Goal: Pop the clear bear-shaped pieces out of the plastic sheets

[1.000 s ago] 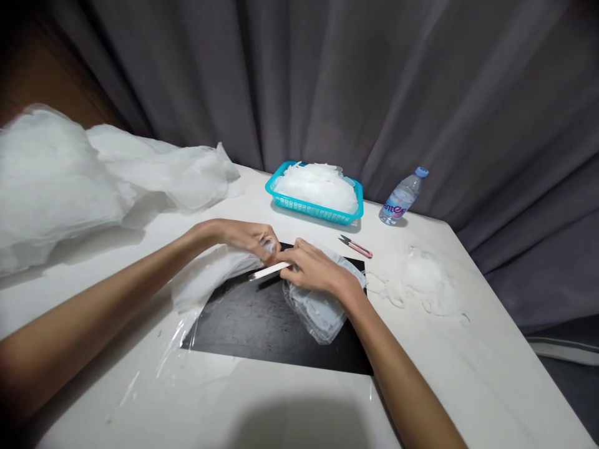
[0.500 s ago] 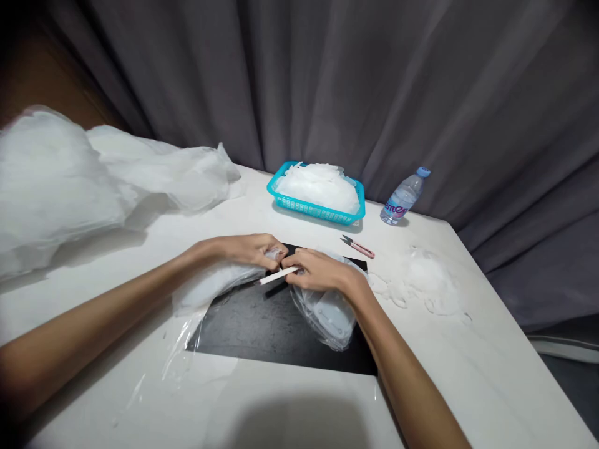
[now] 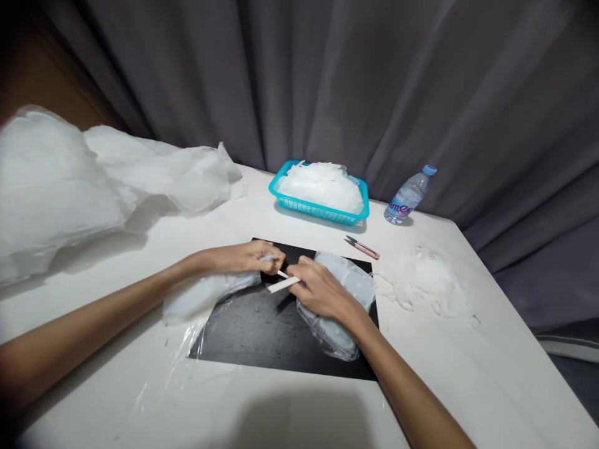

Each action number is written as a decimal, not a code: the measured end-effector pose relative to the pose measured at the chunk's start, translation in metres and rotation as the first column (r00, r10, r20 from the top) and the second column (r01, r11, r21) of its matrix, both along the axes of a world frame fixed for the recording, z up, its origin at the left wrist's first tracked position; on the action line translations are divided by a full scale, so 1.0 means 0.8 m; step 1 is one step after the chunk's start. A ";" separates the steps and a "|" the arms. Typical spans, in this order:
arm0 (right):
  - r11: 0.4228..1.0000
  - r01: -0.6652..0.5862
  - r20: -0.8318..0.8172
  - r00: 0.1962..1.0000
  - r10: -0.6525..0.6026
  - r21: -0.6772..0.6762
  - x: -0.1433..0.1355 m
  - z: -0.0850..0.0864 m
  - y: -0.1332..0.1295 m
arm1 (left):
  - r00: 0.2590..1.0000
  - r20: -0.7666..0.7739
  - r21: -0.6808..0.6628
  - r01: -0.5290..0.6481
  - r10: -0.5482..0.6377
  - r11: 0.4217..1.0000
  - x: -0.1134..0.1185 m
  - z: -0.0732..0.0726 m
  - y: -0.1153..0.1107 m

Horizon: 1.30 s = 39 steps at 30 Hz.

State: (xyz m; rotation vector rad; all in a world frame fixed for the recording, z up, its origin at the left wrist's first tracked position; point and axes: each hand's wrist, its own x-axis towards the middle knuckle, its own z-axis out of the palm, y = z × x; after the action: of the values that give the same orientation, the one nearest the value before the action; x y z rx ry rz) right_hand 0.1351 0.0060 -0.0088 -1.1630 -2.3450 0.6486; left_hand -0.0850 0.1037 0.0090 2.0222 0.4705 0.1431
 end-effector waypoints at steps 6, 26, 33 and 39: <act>0.980 0.196 0.046 0.979 -0.197 0.019 -0.005 -0.007 0.000 | 0.999 0.019 0.052 -0.030 0.029 0.998 -0.006 0.003 -0.008; 0.953 0.281 0.104 0.951 -0.293 0.112 -0.020 -0.006 0.006 | 0.998 -0.019 0.341 -0.046 0.056 0.939 -0.007 -0.015 -0.017; 0.959 0.275 -0.154 0.953 -0.262 0.067 -0.013 0.008 -0.003 | 0.992 0.011 0.220 -0.129 0.129 0.967 -0.003 -0.003 -0.017; 0.925 0.357 -0.153 0.929 -0.337 0.128 0.009 0.036 0.003 | 0.990 -0.001 0.139 -0.138 0.139 0.981 -0.005 0.008 -0.023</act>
State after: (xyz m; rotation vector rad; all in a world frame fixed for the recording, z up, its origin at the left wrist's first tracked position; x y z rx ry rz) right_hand 0.1425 0.0081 0.0197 -1.3771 -1.9734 0.3949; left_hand -0.0889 0.0852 0.0152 2.1267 0.6235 0.2571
